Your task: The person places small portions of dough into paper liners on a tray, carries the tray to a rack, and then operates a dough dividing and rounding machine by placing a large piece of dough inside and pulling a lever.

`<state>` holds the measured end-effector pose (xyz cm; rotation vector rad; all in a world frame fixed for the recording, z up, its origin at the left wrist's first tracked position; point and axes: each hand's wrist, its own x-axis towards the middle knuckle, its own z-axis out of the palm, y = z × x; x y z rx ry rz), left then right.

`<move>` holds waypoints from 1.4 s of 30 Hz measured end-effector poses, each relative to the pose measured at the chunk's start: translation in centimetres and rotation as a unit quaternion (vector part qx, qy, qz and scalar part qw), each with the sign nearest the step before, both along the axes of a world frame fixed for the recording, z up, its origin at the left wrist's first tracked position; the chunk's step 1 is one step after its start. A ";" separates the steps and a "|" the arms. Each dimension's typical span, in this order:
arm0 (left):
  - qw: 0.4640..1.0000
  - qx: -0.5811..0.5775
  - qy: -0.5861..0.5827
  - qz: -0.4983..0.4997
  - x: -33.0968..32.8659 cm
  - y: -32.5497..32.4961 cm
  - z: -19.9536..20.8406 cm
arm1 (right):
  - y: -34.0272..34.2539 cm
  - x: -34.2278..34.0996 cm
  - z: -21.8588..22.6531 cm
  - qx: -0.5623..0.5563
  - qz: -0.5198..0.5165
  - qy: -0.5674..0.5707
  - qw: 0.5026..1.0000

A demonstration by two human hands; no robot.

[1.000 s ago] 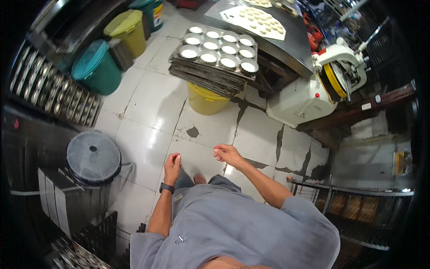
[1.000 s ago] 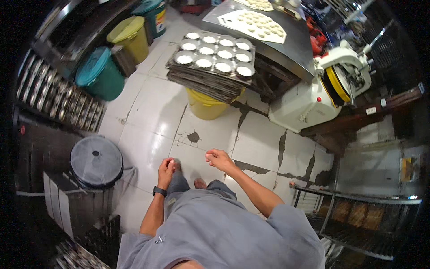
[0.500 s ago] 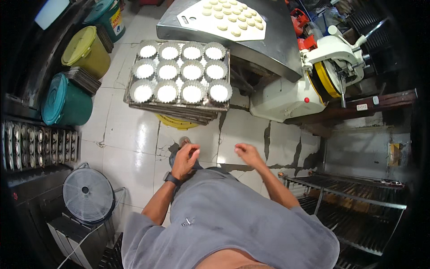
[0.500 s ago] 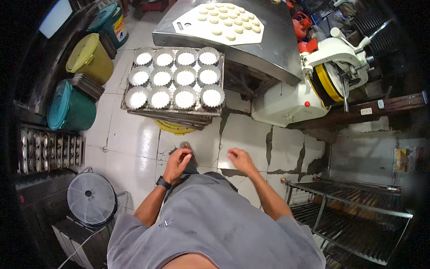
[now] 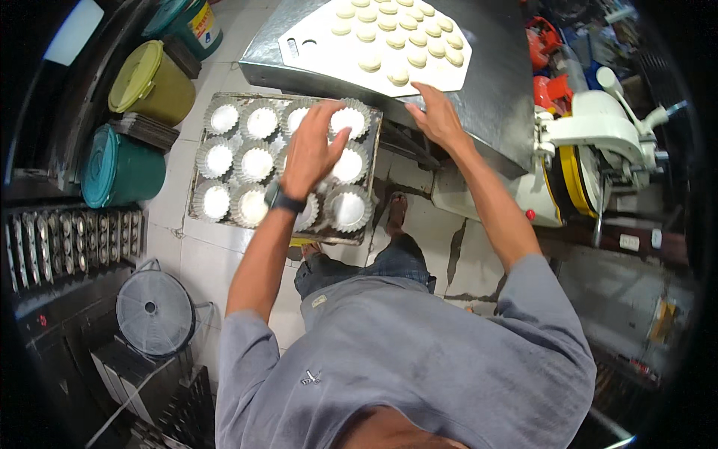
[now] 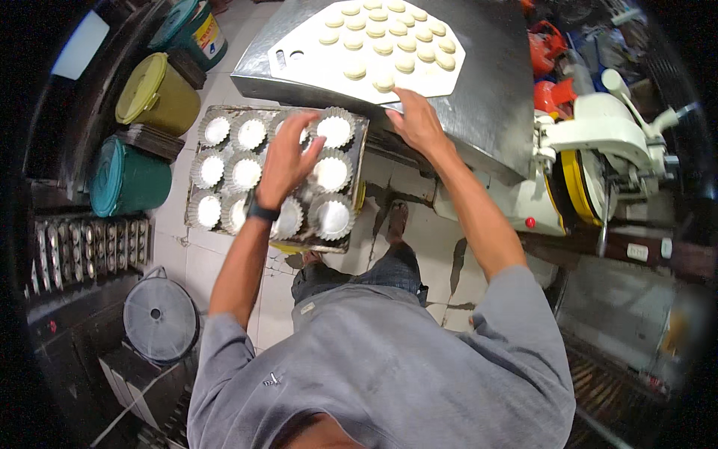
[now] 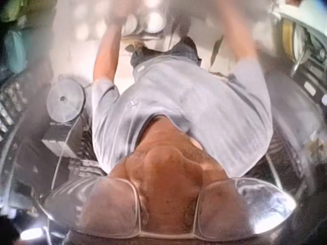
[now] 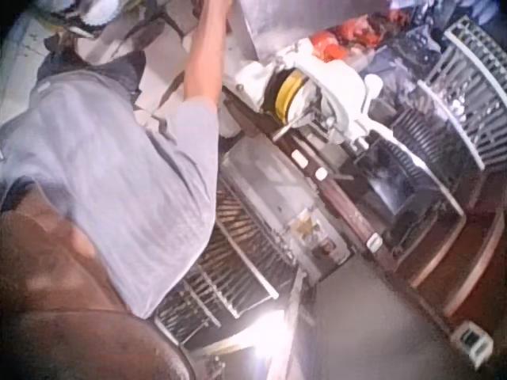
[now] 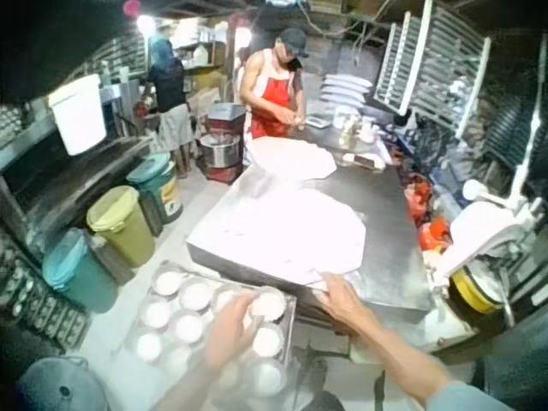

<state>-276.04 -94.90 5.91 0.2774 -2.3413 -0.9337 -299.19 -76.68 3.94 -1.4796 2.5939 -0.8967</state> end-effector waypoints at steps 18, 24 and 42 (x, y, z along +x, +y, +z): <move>0.948 0.041 -0.165 -0.270 -28.1 13.3 -2.5 | 22.7 -18.0 -2.6 -0.025 -0.087 -0.061 0.994; 0.947 -0.179 -0.068 -0.258 -36.6 18.4 -5.0 | 17.4 -22.4 -3.6 -0.001 -0.200 0.098 0.975; 0.951 -0.056 -0.082 -0.294 -34.4 19.1 -5.5 | 20.4 -20.8 -3.3 -0.039 -0.133 0.055 0.989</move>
